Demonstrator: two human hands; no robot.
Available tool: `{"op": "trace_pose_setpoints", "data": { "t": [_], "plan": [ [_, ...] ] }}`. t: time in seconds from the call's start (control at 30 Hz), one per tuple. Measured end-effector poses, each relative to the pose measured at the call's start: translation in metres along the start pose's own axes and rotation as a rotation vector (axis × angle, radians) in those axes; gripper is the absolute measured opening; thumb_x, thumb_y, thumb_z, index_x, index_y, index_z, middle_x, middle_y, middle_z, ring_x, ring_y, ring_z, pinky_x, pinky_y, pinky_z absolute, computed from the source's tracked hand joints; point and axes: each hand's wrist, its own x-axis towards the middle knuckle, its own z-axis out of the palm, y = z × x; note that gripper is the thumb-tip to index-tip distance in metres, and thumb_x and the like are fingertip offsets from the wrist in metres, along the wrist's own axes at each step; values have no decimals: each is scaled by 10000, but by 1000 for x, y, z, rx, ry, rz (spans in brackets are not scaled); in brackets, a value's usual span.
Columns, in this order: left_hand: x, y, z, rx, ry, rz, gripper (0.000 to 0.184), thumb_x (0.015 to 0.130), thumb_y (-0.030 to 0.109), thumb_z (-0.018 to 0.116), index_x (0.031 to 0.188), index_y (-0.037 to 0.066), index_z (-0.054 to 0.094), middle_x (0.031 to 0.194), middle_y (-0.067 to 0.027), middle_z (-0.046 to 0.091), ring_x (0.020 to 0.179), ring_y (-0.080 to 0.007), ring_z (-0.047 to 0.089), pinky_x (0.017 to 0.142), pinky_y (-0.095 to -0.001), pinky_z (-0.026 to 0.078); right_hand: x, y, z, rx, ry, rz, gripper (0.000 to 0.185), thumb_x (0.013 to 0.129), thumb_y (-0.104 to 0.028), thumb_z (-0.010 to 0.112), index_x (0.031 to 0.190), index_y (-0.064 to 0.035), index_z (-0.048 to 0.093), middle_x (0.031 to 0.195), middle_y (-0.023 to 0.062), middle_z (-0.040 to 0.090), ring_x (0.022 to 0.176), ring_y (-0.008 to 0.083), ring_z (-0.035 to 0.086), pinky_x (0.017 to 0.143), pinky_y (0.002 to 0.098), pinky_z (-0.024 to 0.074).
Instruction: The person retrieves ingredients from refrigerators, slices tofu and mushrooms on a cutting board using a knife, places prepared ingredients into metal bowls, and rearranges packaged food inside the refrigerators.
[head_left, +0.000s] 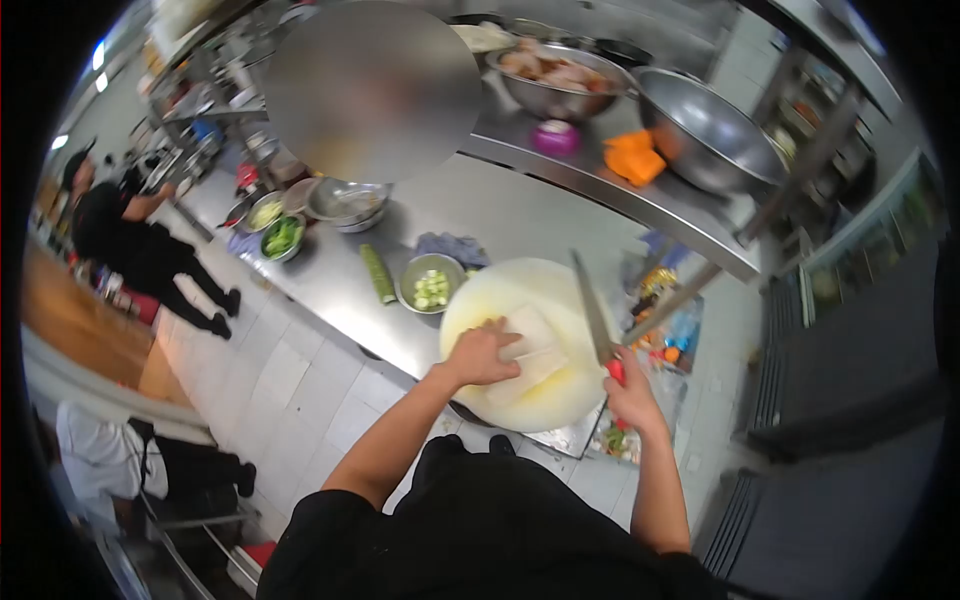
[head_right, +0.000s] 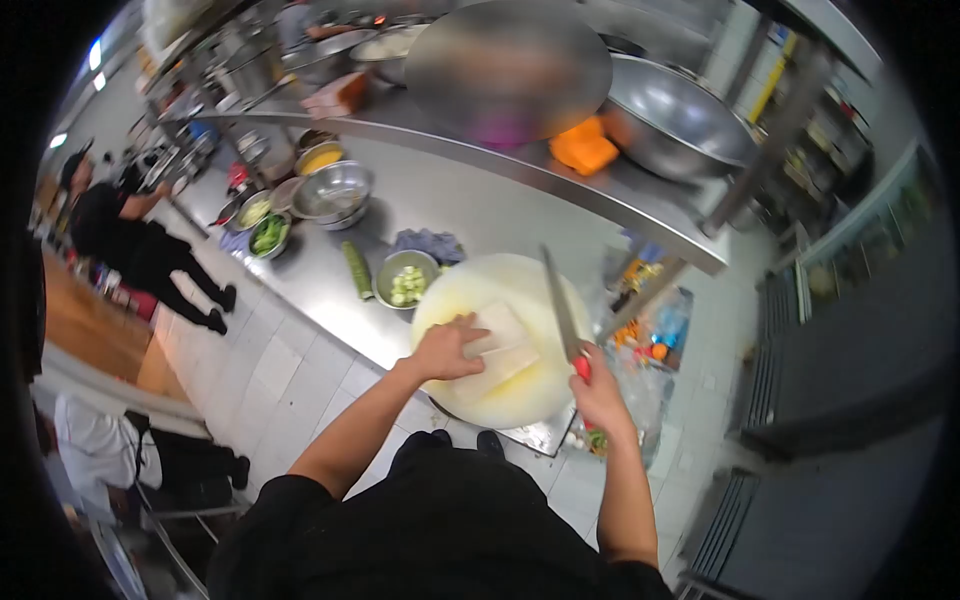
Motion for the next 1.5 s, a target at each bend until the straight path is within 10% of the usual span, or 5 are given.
{"op": "trace_pose_setpoints", "data": {
  "t": [0.37,0.63,0.9,1.5],
  "plan": [
    [-19,15,28,236,116,139,977,736,706,678,1502,144,453,1578,-276,303,1460,-485,253,1183,-573,216,-39,-67,-5,-500,-118,93,275,1016,-282,465,1097,-19,488,891,293,682,827,517,649,756,604,490],
    [20,0,29,-85,334,34,573,763,328,742,1263,86,602,1270,-182,544,1207,-380,485,1038,-511,367,-34,-98,9,-833,-271,-141,256,1034,-264,466,1057,-10,488,795,227,693,741,399,703,671,516,551],
    [20,3,33,72,417,80,528,770,347,709,1232,112,607,1241,-148,575,1194,-342,504,994,-470,387,-11,-111,16,-894,-408,-105,150,901,-63,510,1021,22,484,796,270,695,765,416,720,664,481,582],
    [5,0,26,-54,418,25,475,762,286,728,1181,83,634,1205,-178,571,1153,-351,525,957,-471,427,-22,-112,9,-832,-417,-112,227,1012,-217,485,1046,7,469,804,261,695,778,437,703,712,546,548]
  ]
}}
